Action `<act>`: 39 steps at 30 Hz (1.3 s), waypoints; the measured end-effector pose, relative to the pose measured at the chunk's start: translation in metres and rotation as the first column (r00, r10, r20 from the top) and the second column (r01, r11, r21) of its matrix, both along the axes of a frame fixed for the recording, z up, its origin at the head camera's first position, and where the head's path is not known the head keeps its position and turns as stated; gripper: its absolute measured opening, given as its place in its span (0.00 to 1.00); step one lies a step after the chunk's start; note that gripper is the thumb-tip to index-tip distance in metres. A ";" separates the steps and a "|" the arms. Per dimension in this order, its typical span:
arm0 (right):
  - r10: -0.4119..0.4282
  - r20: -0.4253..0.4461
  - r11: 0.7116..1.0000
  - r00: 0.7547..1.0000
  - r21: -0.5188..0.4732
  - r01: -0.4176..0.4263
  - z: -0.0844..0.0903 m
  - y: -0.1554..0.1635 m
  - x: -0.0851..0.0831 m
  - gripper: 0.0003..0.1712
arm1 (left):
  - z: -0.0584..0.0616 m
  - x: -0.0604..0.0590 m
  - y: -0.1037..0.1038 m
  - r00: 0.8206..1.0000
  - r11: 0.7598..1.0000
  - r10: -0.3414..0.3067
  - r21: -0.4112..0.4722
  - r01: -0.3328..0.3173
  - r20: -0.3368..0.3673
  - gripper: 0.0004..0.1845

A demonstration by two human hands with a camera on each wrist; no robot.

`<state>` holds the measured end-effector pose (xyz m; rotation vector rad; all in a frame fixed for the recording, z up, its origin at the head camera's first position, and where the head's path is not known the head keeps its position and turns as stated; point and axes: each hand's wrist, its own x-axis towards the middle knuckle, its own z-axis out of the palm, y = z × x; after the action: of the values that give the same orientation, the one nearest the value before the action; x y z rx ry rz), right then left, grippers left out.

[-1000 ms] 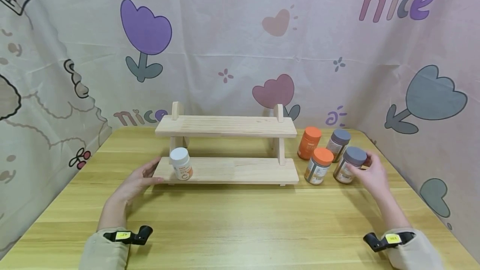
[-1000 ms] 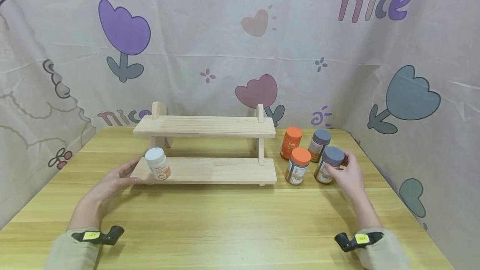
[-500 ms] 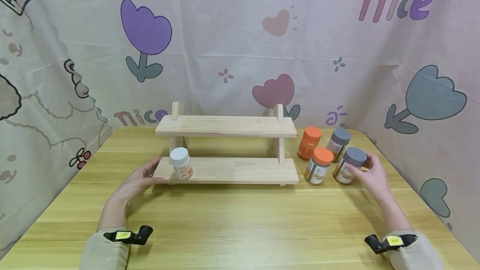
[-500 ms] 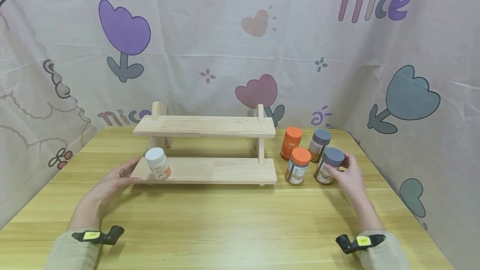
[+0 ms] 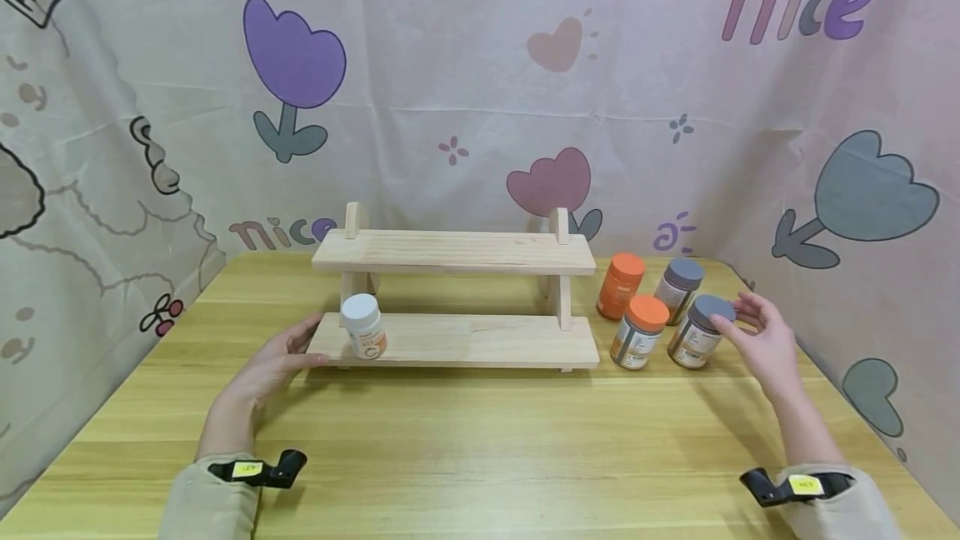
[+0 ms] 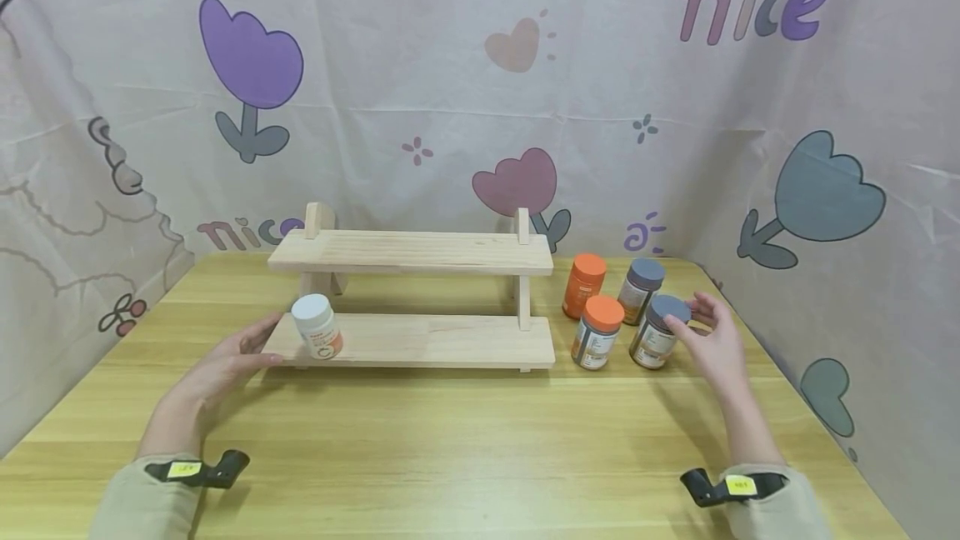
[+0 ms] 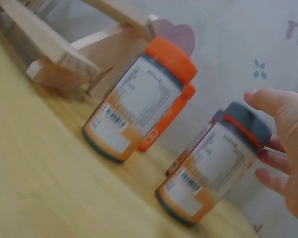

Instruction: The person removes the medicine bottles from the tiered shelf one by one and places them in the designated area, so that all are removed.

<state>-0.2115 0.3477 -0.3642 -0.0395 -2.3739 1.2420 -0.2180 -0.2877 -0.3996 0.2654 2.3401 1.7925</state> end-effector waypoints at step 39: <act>0.514 -0.016 0.857 0.857 -0.033 -0.514 0.076 -0.149 -0.009 0.33 | 0.001 0.001 -0.001 1.000 1.000 0.003 0.010 -0.003 0.008 0.47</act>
<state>-0.2201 0.1992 -0.2886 0.6308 -2.4374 1.5093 -0.2173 -0.2888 -0.3990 0.2565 2.3275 1.8040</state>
